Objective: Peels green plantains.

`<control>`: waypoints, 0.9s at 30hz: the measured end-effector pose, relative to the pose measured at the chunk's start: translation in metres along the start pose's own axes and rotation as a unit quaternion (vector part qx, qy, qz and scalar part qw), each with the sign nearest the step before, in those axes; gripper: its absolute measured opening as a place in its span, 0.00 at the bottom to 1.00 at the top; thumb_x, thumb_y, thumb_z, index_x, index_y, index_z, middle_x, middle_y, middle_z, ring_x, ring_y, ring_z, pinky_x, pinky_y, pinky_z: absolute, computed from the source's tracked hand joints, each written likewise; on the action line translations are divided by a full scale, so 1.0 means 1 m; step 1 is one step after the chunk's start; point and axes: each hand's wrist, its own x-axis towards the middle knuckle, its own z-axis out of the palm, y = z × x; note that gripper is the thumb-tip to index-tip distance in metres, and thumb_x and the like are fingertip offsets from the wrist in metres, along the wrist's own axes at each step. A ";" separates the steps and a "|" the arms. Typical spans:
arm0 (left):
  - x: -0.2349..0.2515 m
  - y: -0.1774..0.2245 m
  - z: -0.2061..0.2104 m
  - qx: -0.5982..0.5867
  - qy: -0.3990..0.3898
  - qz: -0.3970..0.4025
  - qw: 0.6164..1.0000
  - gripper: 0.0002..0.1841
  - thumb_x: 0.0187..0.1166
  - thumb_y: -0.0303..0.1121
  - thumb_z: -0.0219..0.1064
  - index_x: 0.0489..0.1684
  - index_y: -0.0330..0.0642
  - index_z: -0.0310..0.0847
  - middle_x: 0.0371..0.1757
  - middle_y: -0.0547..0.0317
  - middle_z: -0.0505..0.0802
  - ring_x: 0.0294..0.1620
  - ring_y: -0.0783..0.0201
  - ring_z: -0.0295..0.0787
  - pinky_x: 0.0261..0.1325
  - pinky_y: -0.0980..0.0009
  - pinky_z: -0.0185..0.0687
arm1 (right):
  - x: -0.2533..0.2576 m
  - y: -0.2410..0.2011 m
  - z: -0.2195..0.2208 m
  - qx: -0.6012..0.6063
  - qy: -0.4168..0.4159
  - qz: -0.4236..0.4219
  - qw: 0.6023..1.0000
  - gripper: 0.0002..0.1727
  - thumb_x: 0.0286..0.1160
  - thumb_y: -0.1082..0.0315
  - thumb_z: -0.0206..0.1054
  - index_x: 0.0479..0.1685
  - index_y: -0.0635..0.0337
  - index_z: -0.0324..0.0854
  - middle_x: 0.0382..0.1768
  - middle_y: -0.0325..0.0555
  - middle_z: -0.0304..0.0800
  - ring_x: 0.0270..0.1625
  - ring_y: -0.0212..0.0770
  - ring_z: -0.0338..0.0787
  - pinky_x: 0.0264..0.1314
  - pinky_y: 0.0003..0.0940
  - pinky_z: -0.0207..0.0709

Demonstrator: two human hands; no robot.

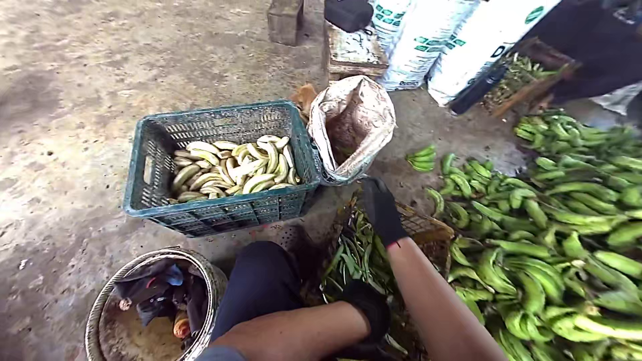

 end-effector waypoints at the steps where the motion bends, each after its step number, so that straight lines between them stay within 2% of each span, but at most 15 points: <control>1: -0.002 -0.001 -0.003 -0.002 -0.007 -0.004 1.000 0.19 0.80 0.40 0.69 0.57 0.32 0.85 0.59 0.33 0.90 0.65 0.33 0.84 0.67 0.31 0.73 | -0.001 0.028 -0.004 -0.112 -0.016 0.023 0.993 0.22 0.92 0.66 0.48 0.75 0.68 0.75 0.71 0.66 0.80 0.71 0.61 0.83 0.73 0.58 0.75; 3: -0.002 -0.003 -0.006 -0.006 -0.017 -0.005 1.000 0.19 0.81 0.40 0.68 0.56 0.30 0.85 0.59 0.31 0.89 0.65 0.32 0.84 0.67 0.30 0.72 | -0.014 0.076 -0.008 -0.252 -0.068 0.111 0.959 0.24 0.91 0.68 0.49 0.78 0.75 0.70 0.79 0.72 0.71 0.80 0.66 0.74 0.81 0.60 0.67; 5: 0.000 -0.005 -0.006 0.001 -0.020 0.000 1.000 0.20 0.81 0.40 0.68 0.57 0.29 0.84 0.60 0.31 0.89 0.65 0.33 0.84 0.68 0.31 0.73 | -0.027 0.120 -0.006 -0.229 -0.039 0.217 0.948 0.30 0.92 0.58 0.48 0.85 0.69 0.62 0.80 0.68 0.72 0.81 0.63 0.75 0.80 0.62 0.67; 9: 0.003 -0.003 -0.009 0.008 -0.028 -0.011 1.000 0.18 0.80 0.35 0.68 0.59 0.29 0.82 0.57 0.32 0.89 0.62 0.34 0.85 0.64 0.34 0.76 | -0.041 0.181 0.005 -0.297 -0.045 0.249 0.921 0.36 0.89 0.52 0.50 0.92 0.61 0.54 0.82 0.65 0.70 0.81 0.65 0.74 0.79 0.70 0.62; 11: 0.009 -0.001 -0.009 0.013 -0.032 -0.019 0.999 0.18 0.79 0.35 0.68 0.59 0.30 0.81 0.56 0.32 0.89 0.61 0.34 0.86 0.62 0.34 0.78 | -0.037 0.192 0.004 -0.317 -0.062 0.257 0.911 0.38 0.87 0.51 0.50 0.94 0.56 0.49 0.82 0.62 0.71 0.81 0.63 0.75 0.80 0.70 0.62; 13: 0.014 0.003 -0.009 0.018 -0.038 -0.029 0.999 0.18 0.79 0.36 0.69 0.58 0.29 0.81 0.55 0.32 0.89 0.60 0.34 0.86 0.60 0.34 0.78 | -0.032 0.195 -0.007 -0.315 -0.085 0.276 0.904 0.40 0.85 0.46 0.51 0.95 0.49 0.47 0.76 0.61 0.79 0.74 0.64 0.82 0.73 0.68 0.70; 15: 0.017 0.008 -0.012 0.021 -0.049 -0.045 0.998 0.19 0.80 0.38 0.68 0.59 0.30 0.81 0.56 0.31 0.89 0.60 0.34 0.86 0.59 0.34 0.78 | -0.026 0.195 -0.018 -0.303 -0.110 0.288 0.902 0.44 0.81 0.40 0.55 0.96 0.42 0.44 0.71 0.62 0.83 0.71 0.66 0.83 0.72 0.69 0.71; 17: 0.018 0.011 -0.013 0.021 -0.053 -0.056 0.997 0.21 0.82 0.42 0.66 0.61 0.31 0.81 0.58 0.31 0.88 0.63 0.32 0.85 0.61 0.33 0.77 | -0.027 0.189 -0.023 -0.296 -0.131 0.288 0.901 0.48 0.78 0.36 0.56 0.97 0.40 0.42 0.70 0.62 0.84 0.72 0.66 0.83 0.72 0.69 0.71; 19: 0.017 0.016 -0.014 0.024 -0.051 -0.067 0.996 0.22 0.83 0.43 0.66 0.63 0.33 0.81 0.61 0.31 0.88 0.66 0.32 0.83 0.63 0.31 0.76 | -0.032 0.182 -0.027 -0.272 -0.139 0.288 0.908 0.47 0.78 0.35 0.56 0.96 0.42 0.47 0.72 0.60 0.83 0.74 0.65 0.82 0.73 0.69 0.70; 21: 0.014 0.022 -0.017 0.038 -0.049 -0.074 0.995 0.21 0.84 0.42 0.64 0.65 0.34 0.80 0.62 0.32 0.87 0.66 0.32 0.83 0.62 0.31 0.77 | -0.038 0.172 -0.040 -0.200 -0.148 0.262 0.932 0.39 0.85 0.40 0.53 0.92 0.48 0.58 0.77 0.60 0.78 0.78 0.64 0.78 0.77 0.69 0.68; 23: 0.013 0.022 -0.018 0.050 -0.040 -0.071 0.995 0.21 0.85 0.44 0.61 0.67 0.37 0.80 0.62 0.34 0.88 0.66 0.33 0.84 0.61 0.30 0.78 | -0.043 0.161 -0.059 -0.020 -0.109 0.210 0.971 0.29 0.91 0.49 0.51 0.83 0.56 0.70 0.78 0.56 0.77 0.79 0.53 0.77 0.81 0.56 0.69; 24: 0.013 0.019 -0.018 0.050 -0.032 -0.067 0.996 0.22 0.85 0.47 0.60 0.67 0.39 0.80 0.62 0.36 0.89 0.66 0.33 0.85 0.60 0.29 0.78 | -0.047 0.151 -0.071 0.101 -0.066 0.196 0.973 0.26 0.91 0.51 0.52 0.78 0.57 0.74 0.71 0.54 0.83 0.71 0.47 0.83 0.75 0.49 0.75; 25: 0.014 0.016 -0.018 0.051 -0.025 -0.062 0.996 0.24 0.85 0.51 0.59 0.68 0.43 0.81 0.63 0.38 0.89 0.67 0.34 0.85 0.61 0.28 0.77 | -0.054 0.140 -0.086 0.216 -0.026 0.167 0.962 0.24 0.91 0.52 0.50 0.73 0.57 0.78 0.60 0.51 0.87 0.59 0.43 0.87 0.63 0.44 0.81; 26: 0.015 0.012 -0.019 0.053 -0.013 -0.062 0.997 0.26 0.84 0.55 0.58 0.69 0.47 0.81 0.63 0.40 0.90 0.66 0.35 0.86 0.62 0.28 0.77 | -0.062 0.129 -0.104 0.329 0.005 0.117 0.937 0.24 0.89 0.51 0.47 0.69 0.55 0.80 0.52 0.48 0.90 0.49 0.41 0.89 0.51 0.42 0.85; 27: 0.014 0.010 -0.021 0.048 0.003 -0.069 0.996 0.28 0.83 0.58 0.58 0.70 0.50 0.81 0.62 0.41 0.91 0.66 0.36 0.86 0.62 0.28 0.77 | -0.070 0.117 -0.124 0.426 0.019 0.054 0.903 0.26 0.87 0.49 0.46 0.70 0.52 0.78 0.51 0.48 0.90 0.46 0.41 0.89 0.44 0.40 0.85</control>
